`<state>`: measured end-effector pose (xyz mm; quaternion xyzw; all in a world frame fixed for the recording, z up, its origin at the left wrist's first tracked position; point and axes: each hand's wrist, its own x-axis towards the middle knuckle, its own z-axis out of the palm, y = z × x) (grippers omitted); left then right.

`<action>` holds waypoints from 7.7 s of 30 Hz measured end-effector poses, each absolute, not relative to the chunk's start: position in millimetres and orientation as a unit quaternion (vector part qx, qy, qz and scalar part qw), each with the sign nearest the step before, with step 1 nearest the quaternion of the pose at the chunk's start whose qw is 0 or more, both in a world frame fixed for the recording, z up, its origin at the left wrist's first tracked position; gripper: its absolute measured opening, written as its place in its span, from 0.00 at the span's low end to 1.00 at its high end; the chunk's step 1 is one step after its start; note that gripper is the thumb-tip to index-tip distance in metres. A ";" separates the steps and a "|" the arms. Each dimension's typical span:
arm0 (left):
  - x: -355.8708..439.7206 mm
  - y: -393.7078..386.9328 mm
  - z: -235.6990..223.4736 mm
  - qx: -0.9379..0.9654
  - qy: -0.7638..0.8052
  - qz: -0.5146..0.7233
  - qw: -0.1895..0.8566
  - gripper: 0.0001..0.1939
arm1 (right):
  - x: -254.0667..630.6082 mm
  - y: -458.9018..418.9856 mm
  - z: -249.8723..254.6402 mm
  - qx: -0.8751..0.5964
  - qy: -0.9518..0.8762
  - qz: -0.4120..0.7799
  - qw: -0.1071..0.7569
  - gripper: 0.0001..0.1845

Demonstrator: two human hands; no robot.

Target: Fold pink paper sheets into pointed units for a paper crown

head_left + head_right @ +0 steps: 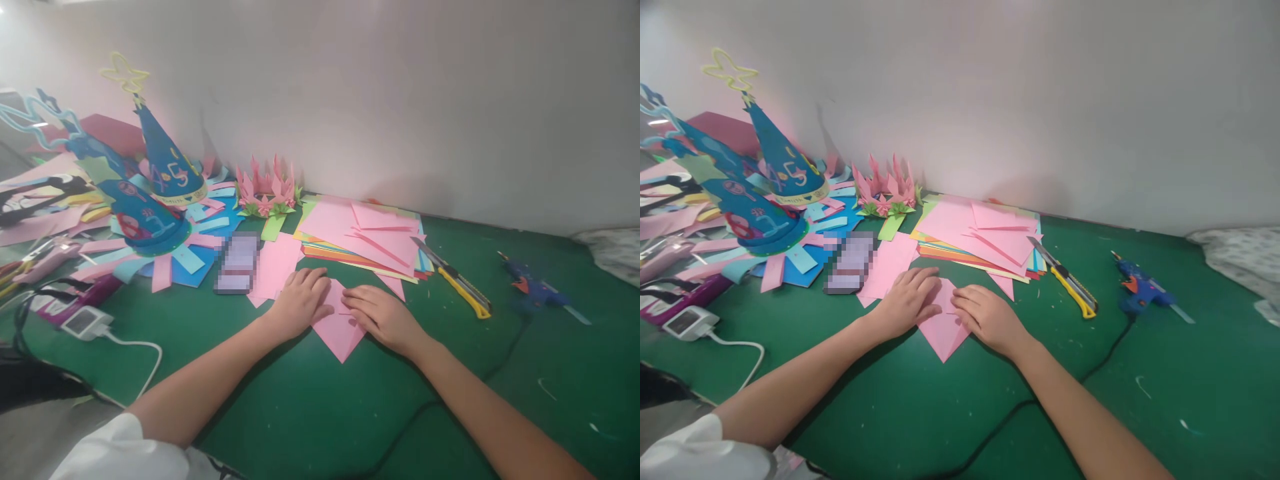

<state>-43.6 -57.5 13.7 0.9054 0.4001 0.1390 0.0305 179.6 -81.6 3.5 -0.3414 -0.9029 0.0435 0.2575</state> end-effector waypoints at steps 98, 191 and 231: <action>-43.3 -53.6 3.5 0.928 0.200 0.259 0.180 0.14 | 173.5 -82.6 3.4 -0.296 -0.919 -0.038 0.257 0.13; -76.9 -25.3 30.8 0.929 0.238 0.072 0.273 0.19 | 174.2 -84.3 4.8 -0.303 -0.918 -0.018 0.253 0.12; -61.5 -31.4 23.6 0.937 0.287 0.100 0.172 0.20 | 173.5 -84.0 5.9 -0.300 -0.920 -0.033 0.249 0.14</action>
